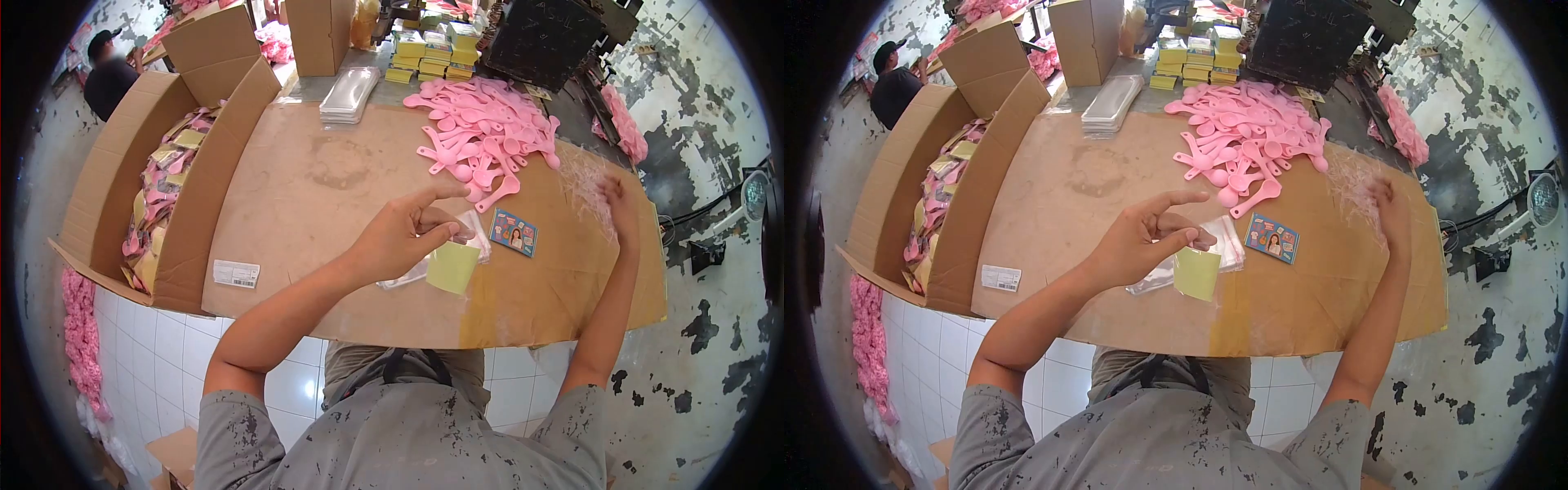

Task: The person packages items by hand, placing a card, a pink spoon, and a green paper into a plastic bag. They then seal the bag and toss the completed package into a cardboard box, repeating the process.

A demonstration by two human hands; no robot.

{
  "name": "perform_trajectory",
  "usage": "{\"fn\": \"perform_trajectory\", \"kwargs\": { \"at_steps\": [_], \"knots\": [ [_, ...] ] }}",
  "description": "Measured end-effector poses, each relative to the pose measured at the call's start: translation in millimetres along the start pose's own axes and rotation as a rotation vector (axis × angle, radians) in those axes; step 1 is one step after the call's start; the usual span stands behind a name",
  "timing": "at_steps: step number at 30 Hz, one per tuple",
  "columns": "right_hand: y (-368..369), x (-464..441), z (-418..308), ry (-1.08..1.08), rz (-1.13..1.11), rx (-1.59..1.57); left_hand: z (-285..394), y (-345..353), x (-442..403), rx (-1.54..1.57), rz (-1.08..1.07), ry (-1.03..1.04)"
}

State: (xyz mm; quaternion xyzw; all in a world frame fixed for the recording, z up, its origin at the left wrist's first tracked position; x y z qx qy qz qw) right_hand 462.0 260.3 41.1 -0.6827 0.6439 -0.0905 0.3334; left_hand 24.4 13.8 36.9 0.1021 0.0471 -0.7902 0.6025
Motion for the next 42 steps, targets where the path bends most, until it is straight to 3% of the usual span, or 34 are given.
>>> {"fn": "perform_trajectory", "kwargs": {
  "at_steps": [3,6,9,12,13,15,17,19,22,25,27,29,31,34,37,42],
  "knots": [
    [-5,27,10,-0.254,0.372,0.799,-5,-3,-2,-0.04,0.006,0.002],
    [21,49,-61,-0.087,0.337,0.591,-11,-4,-4,-0.01,0.043,-0.006],
    [52,54,-113,-0.17,0.048,0.302,-11,-5,-7,0.002,0.039,-0.007],
    [23,9,-65,-0.079,-0.373,-0.311,-8,-8,-8,0.037,0.024,-0.05],
    [13,-3,-41,0.092,-0.363,-0.685,-7,-8,-9,0.061,0.023,-0.066],
    [-9,2,11,-0.068,0.015,0.676,-9,-6,-9,0.059,0.038,-0.065],
    [-13,7,8,-0.098,0.225,1.01,-11,-7,-8,0.031,0.048,-0.065],
    [-17,8,-19,0.004,0.193,0.343,-13,-7,-6,-0.011,0.055,-0.069],
    [-20,9,-28,0.163,-0.043,-0.297,-16,-6,-7,0.047,0.053,-0.139],
    [19,17,-52,-0.065,0.015,0.168,-20,-9,-8,0.002,0.07,-0.2],
    [70,45,-108,-0.365,-0.084,0.329,-24,-11,-10,-0.018,0.081,-0.166],
    [114,73,-153,-0.159,-0.365,-0.035,-30,-14,-11,-0.027,0.102,-0.142],
    [155,95,-178,-0.215,-0.561,-0.329,-35,-16,-12,-0.028,0.121,-0.134],
    [188,113,-203,-0.181,-0.679,-0.406,-36,-19,-11,0.011,0.168,-0.136],
    [208,115,-195,-0.012,-0.677,-0.656,-30,-19,-11,0.027,0.174,-0.154],
    [211,112,-186,0.035,-0.585,-0.76,-26,-18,-10,-0.054,0.182,-0.129]
  ]
}}
Point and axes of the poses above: each hand's wrist, its own x-axis away from the middle knuckle, its own y-axis out of the palm, z = x × y, the point moved 5 cm from there along -x, towards the middle knuckle, and after that the axes turned 2 degrees about -x, right-handed, at the moved point
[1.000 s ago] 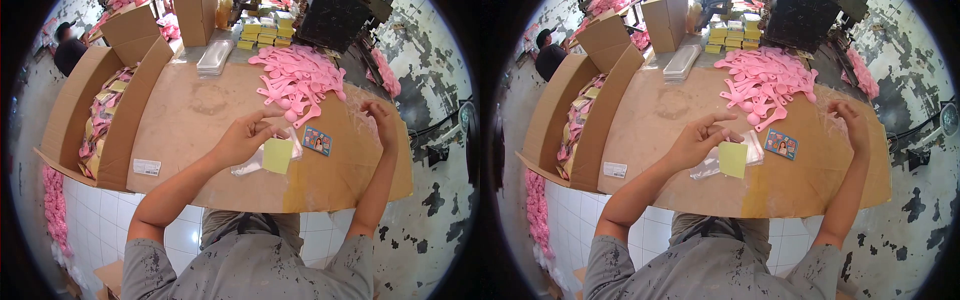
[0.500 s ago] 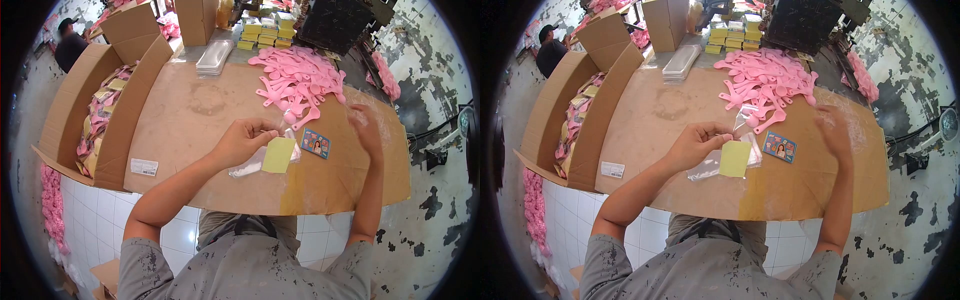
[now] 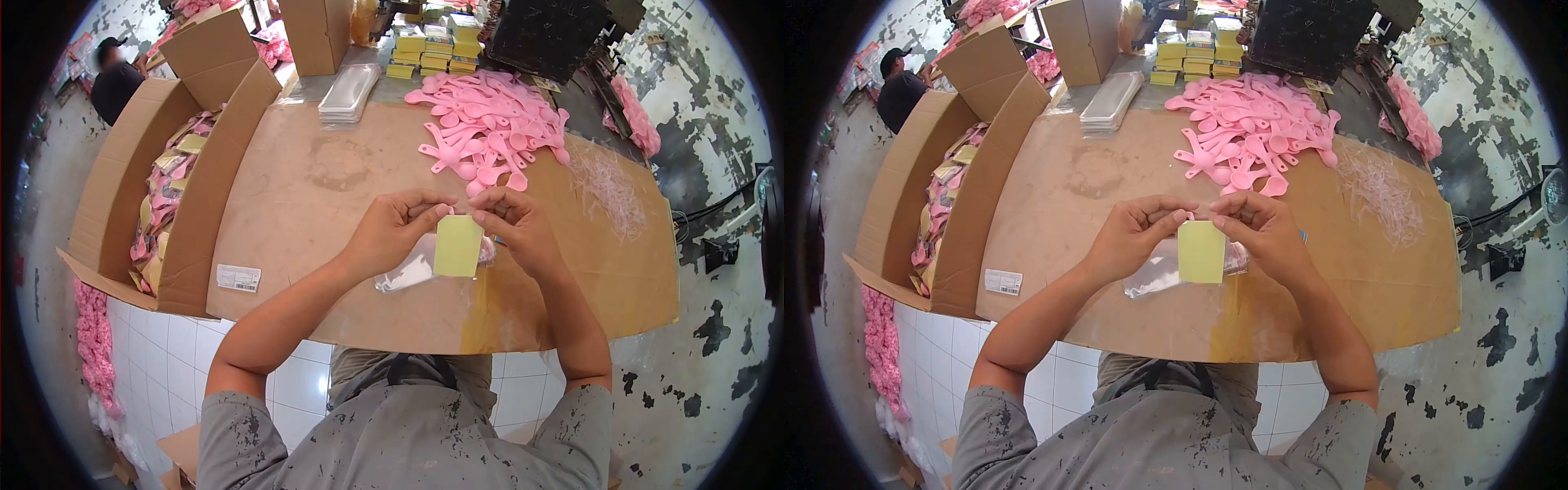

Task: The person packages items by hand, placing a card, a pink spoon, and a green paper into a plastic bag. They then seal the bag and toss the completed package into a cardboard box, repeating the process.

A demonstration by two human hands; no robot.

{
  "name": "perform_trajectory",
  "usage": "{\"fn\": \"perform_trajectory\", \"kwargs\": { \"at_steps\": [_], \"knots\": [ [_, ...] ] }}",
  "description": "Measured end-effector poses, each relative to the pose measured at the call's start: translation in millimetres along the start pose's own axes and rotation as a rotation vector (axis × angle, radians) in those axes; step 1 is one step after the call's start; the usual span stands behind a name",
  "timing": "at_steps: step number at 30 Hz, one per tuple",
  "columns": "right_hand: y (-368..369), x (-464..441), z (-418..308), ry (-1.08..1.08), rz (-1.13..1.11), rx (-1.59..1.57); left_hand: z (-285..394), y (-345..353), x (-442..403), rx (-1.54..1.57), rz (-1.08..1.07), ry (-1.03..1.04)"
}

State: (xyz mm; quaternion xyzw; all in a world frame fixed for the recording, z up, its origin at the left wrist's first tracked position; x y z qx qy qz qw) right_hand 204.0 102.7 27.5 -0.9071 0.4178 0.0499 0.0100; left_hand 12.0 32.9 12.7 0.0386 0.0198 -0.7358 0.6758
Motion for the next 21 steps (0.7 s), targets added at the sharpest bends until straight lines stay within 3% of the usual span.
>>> {"fn": "perform_trajectory", "kwargs": {
  "at_steps": [10,16,19,21],
  "knots": [
    [-16,0,17,-0.031,0.019,-0.094,0,-2,-2,-0.132,-0.01,0.1],
    [-24,2,17,-0.058,-0.031,-0.024,1,-2,-1,-0.015,-0.071,0.147],
    [-25,3,12,-0.038,-0.045,-0.016,1,-3,-2,0.167,-0.083,0.023],
    [-20,4,16,-0.056,-0.035,0.014,-5,-3,-4,0.068,-0.073,0.003]
  ]
}}
Point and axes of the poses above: each hand's wrist, its own x-axis away from the middle knuckle, its own y-axis out of the palm, z = x × y, the point moved 5 cm from there along -x, towards the middle knuckle, and after that the axes turned 2 degrees about -x, right-handed, at the moved point
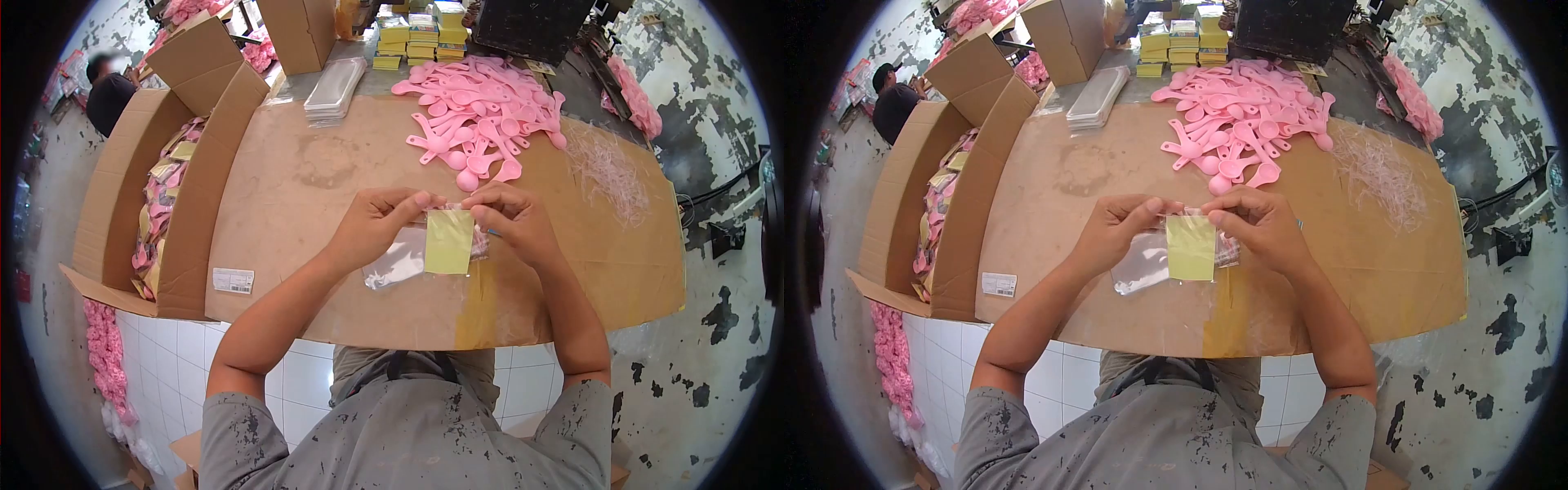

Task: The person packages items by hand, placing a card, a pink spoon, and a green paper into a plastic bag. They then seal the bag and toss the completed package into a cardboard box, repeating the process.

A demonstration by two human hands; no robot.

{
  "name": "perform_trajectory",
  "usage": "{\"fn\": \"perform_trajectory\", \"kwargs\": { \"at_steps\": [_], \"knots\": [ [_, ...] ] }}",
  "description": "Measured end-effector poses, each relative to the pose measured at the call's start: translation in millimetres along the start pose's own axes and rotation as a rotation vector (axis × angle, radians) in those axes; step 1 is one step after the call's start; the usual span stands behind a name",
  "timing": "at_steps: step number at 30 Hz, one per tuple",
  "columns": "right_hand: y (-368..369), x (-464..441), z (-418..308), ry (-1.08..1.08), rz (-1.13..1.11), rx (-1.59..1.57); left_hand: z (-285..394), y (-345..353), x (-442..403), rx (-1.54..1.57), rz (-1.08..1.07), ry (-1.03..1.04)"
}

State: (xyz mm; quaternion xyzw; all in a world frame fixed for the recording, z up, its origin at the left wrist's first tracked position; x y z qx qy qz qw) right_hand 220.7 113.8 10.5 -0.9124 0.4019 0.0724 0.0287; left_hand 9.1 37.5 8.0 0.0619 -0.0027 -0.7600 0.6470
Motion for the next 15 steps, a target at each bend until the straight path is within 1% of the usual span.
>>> {"fn": "perform_trajectory", "kwargs": {
  "at_steps": [4,7,10,13,15],
  "knots": [
    [0.5,0.0,1.9,0.027,-0.003,-0.006,-6.6,-1.3,-1.9,-0.128,-0.015,-0.061],
    [-0.7,0.0,0.9,0.042,-0.011,-0.01,-2.3,1.8,-1.4,-0.036,-0.041,-0.088],
    [-1.4,-0.3,2.2,0.018,-0.011,0.017,-0.8,1.5,-2.2,-0.091,-0.045,-0.05],
    [0.5,-0.1,2.3,-0.044,0.017,0.05,-1.6,0.8,-2.2,-0.09,-0.023,-0.054],
    [4.5,-0.7,2.6,-0.06,0.073,0.001,0.3,0.3,-1.7,-0.093,-0.004,-0.031]
  ]
}}
Point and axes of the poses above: each hand's wrist, its own x-axis away from the middle knuckle, its own y-axis out of the palm, z = x × y, the point moved 5 cm from there along -x, towards the middle knuckle, and after that the axes turned 2 degrees about -x, right-handed, at the moved point
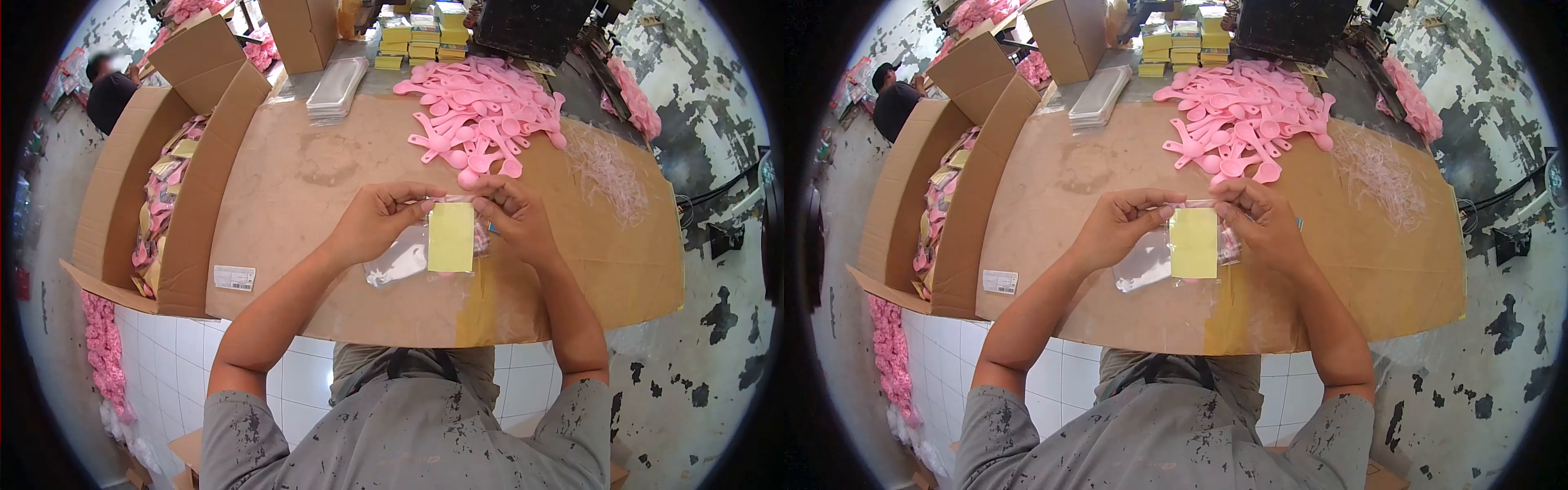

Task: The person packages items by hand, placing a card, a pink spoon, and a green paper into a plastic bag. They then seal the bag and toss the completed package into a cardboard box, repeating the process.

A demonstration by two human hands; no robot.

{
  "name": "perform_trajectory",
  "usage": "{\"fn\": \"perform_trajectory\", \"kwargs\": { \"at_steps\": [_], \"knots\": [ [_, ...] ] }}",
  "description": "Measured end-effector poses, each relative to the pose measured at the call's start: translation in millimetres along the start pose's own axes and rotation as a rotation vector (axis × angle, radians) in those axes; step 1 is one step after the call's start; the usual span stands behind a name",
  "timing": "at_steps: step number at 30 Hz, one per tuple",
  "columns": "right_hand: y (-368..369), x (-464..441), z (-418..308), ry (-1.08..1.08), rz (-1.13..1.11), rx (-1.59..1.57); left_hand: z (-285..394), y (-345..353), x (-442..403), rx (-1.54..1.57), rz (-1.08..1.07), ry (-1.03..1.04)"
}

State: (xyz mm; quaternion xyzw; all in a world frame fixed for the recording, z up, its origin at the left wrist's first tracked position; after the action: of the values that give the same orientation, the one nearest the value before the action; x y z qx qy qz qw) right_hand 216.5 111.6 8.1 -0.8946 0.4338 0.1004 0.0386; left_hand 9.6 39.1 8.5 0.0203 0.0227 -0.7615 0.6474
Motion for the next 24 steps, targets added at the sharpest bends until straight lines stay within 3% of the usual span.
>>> {"fn": "perform_trajectory", "kwargs": {
  "at_steps": [7,10,13,16,18,20,22,24],
  "knots": [
    [14,7,-6,0.073,-0.2,0.113,7,-7,0,-0.021,0.043,0.108],
    [6,4,-7,-0.003,-0.116,0.076,20,3,0,0.185,0.15,0.262],
    [4,3,-10,-0.08,-0.103,0.041,9,2,6,-0.139,-0.004,0.094],
    [-7,-1,-23,-0.045,-0.118,0.059,12,-7,5,-0.082,-0.132,-0.063],
    [-31,-3,-35,-0.046,-0.039,0.412,30,-41,7,-0.034,0.164,0.0],
    [-55,0,-42,-0.014,0.032,0.674,54,-76,18,0.342,0.543,0.476],
    [-75,4,-42,0.049,0.095,0.839,86,-92,32,0.661,0.717,0.724],
    [-92,9,-35,0.086,0.02,0.964,67,-98,19,0.503,0.777,0.65]
  ]
}}
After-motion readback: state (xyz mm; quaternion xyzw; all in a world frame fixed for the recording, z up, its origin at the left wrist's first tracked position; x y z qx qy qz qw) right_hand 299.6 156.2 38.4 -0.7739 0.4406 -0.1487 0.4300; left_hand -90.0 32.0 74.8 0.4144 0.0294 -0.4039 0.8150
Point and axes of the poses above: each hand's wrist, its own x-axis away from the middle knuckle, its own y-axis out of the palm, z = x × y, the point moved 5 cm from there along -x, towards the middle knuckle, and after that the axes turned 2 degrees about -x, right-handed, at the moved point
